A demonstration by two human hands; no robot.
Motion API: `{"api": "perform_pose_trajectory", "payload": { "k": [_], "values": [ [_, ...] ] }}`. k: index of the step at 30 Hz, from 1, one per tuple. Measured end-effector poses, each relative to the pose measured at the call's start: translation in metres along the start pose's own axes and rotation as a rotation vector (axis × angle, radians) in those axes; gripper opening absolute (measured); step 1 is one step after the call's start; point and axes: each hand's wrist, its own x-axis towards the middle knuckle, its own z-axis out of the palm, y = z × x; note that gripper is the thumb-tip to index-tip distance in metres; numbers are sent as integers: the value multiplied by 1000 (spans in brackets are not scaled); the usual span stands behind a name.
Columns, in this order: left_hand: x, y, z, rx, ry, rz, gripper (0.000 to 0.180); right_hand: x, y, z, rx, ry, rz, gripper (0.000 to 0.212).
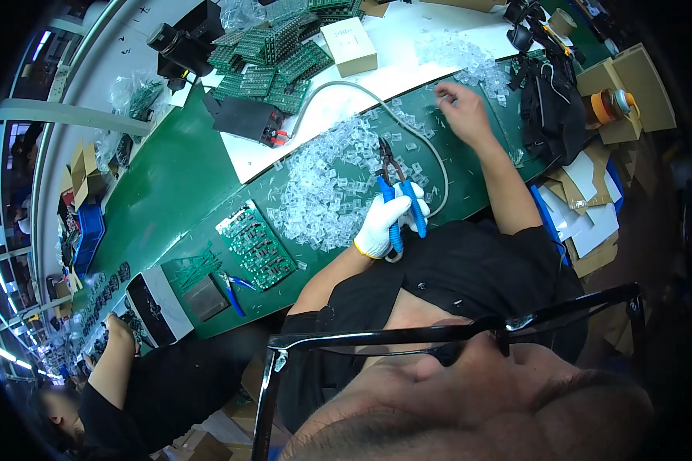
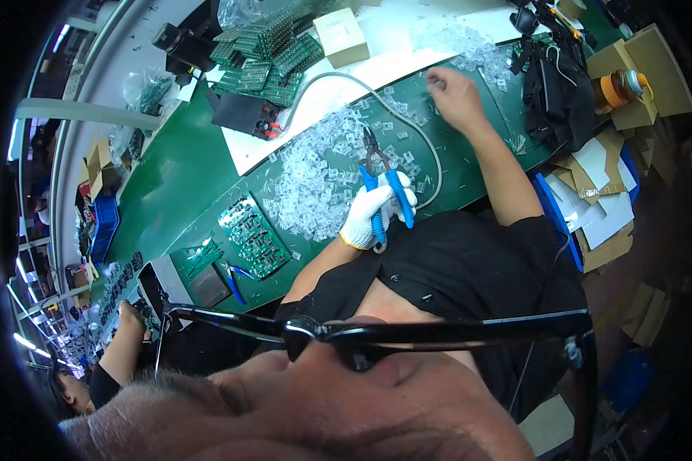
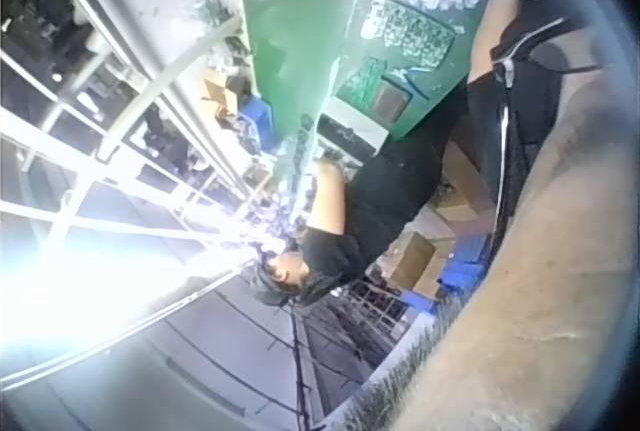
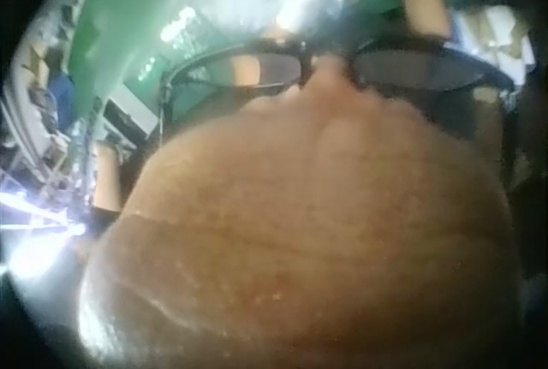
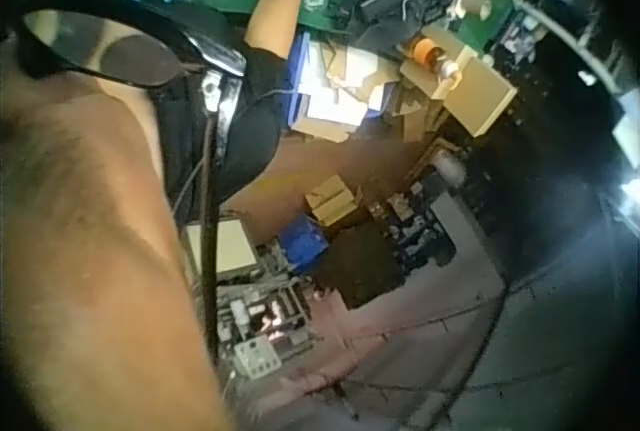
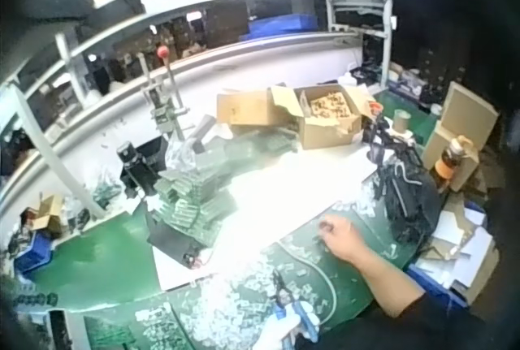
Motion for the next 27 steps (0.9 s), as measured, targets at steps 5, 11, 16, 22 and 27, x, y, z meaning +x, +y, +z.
{"api": "perform_pose_trajectory", "payload": {
  "k": [5, 11, 16, 22, 27],
  "values": [
    [0, 1, -1, -13, -20, 3, 50, 25, 22, 1, -144, 30, -14, 22],
    [2, 2, 0, -16, -15, -18, 50, 29, 43, 18, -199, 99, -132, 16],
    [0, 1, 1, -28, -24, -16, 50, 25, 42, 11, -199, 92, -155, 13],
    [1, 0, 3, -23, -33, -29, 50, 21, 38, 1, -175, 16, -85, 16],
    [2, 0, 3, -8, -47, -55, 53, -2, 28, 5, 337, -127, 59, 22]
  ]
}}
